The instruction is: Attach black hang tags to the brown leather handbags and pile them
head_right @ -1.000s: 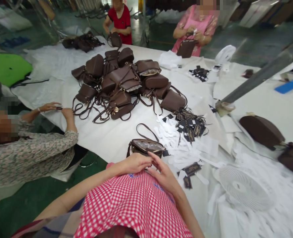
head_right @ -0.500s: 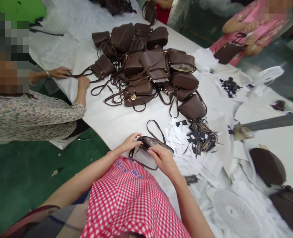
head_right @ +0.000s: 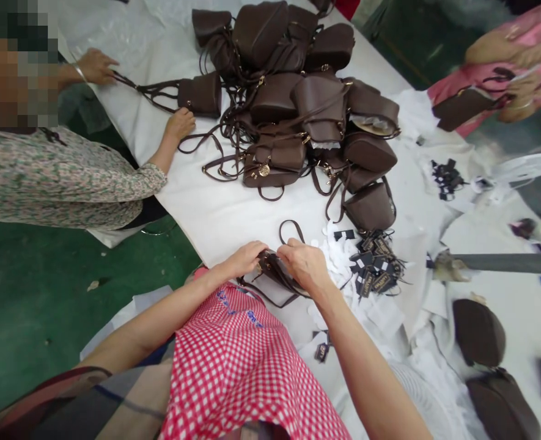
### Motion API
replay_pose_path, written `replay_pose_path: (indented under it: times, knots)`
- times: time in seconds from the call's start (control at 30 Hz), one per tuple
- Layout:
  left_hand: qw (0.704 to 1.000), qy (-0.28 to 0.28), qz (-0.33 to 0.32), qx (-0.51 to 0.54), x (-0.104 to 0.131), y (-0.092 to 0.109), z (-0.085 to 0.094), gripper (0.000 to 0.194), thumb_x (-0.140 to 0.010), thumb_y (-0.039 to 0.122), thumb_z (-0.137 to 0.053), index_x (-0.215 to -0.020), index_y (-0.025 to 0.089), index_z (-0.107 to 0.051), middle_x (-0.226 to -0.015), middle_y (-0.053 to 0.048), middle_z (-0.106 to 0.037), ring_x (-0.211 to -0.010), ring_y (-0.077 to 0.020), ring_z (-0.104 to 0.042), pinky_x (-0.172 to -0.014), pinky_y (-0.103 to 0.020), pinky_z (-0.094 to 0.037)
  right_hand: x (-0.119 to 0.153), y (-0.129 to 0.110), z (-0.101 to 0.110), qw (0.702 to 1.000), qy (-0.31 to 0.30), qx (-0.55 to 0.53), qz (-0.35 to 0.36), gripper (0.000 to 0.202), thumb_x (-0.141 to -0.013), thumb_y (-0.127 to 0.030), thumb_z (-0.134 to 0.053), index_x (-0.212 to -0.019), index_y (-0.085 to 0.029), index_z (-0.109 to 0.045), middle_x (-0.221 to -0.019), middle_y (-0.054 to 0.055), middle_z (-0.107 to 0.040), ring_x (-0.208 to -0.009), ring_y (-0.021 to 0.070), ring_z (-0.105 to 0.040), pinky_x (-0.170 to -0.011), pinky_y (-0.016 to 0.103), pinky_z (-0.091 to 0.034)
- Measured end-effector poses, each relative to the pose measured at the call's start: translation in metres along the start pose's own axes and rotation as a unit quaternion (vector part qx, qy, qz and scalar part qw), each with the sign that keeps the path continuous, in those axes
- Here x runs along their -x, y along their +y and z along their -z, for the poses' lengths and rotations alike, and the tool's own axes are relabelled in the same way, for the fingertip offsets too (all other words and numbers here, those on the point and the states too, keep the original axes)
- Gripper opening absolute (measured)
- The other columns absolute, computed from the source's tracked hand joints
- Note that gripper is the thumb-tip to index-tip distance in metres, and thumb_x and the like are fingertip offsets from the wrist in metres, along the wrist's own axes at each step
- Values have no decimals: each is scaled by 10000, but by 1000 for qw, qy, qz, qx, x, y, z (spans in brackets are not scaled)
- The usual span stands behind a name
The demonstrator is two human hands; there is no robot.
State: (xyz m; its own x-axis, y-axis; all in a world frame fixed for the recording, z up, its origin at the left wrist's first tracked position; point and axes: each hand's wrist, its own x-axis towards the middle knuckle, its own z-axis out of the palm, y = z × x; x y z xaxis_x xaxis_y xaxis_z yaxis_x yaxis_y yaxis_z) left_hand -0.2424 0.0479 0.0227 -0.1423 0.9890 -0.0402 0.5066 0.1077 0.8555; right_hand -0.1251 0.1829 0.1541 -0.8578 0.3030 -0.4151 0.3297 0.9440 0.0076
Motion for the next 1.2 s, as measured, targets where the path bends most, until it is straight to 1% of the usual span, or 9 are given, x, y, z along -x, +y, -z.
replay_pose_path:
  times: [0.2,0.43,0.53,0.7,0.8,0.93,1.07,1.13,1.2]
  knots:
    - [997,62,-13,37,11,2,2,268,-840,124,-416,-1100,158,-473,-1114,-110,-509,-1045,-195,-510,-924,-334,-473,-16,-9,-13,999,-8,37,18,335,-973,-340,-396,-883,-220,-695,-851,51,-640,-720,143,-594,-538,278,-243]
    - [998,60,0,12,18,9,6,321,-796,54,-381,-1084,179,-442,-1297,-132,-415,-1197,-207,-462,-977,-363,-471,-24,-21,-18,997,-32,58,30,349,-968,-256,-360,-877,-173,-687,-867,94,-649,-727,166,-612,-537,282,-275]
    - [998,56,5,-11,17,12,8,365,-793,50,-383,-1131,172,-444,-1265,-130,-458,-1152,-210,-501,-958,-358,-475,-28,-23,-19,997,-46,55,37,346,-967,-259,-361,-895,-171,-687,-898,106,-649,-764,181,-630,-554,266,-309]
    - [997,22,20,-71,14,12,13,349,-824,74,-424,-1161,148,-470,-1052,-101,-605,-982,-227,-582,-898,-360,-473,-37,-28,-22,995,-72,60,38,339,-972,-265,-362,-955,-172,-688,-957,113,-653,-801,202,-654,-587,259,-367]
    - [995,20,6,-96,9,13,16,351,-856,79,-424,-1193,166,-466,-1076,-98,-621,-1007,-225,-585,-913,-362,-451,-41,-32,-26,996,-72,55,19,307,-953,-339,-436,-1020,-158,-675,-977,124,-665,-824,220,-664,-603,267,-394]
    - [990,14,-20,-137,-2,13,23,326,-872,105,-460,-1187,183,-486,-1076,-90,-618,-1033,-222,-574,-923,-359,-437,-47,-31,-34,998,-54,27,-6,387,-931,-446,-471,-1088,-140,-648,-1008,137,-683,-865,240,-663,-649,284,-422]
    - [982,67,38,-172,-6,7,27,194,-873,143,-485,-1048,156,-568,-1089,-125,-597,-1021,-251,-570,-903,-384,-453,-54,-21,-41,997,-67,-15,27,350,-956,-419,-429,-1047,-175,-663,-1026,109,-698,-966,227,-641,-718,270,-418]
    - [985,78,76,-132,-2,3,24,163,-876,149,-481,-994,160,-592,-1046,-111,-619,-976,-237,-593,-871,-364,-477,-57,-16,-44,996,-74,-25,34,350,-955,-422,-431,-1036,-177,-668,-1036,105,-701,-993,226,-631,-739,269,-415]
    - [989,94,103,-49,5,-1,17,189,-872,127,-466,-990,177,-605,-989,-72,-652,-932,-202,-618,-855,-324,-491,-59,-14,-46,996,-79,-29,31,355,-951,-429,-437,-1036,-175,-670,-1040,107,-702,-996,229,-629,-746,272,-414]
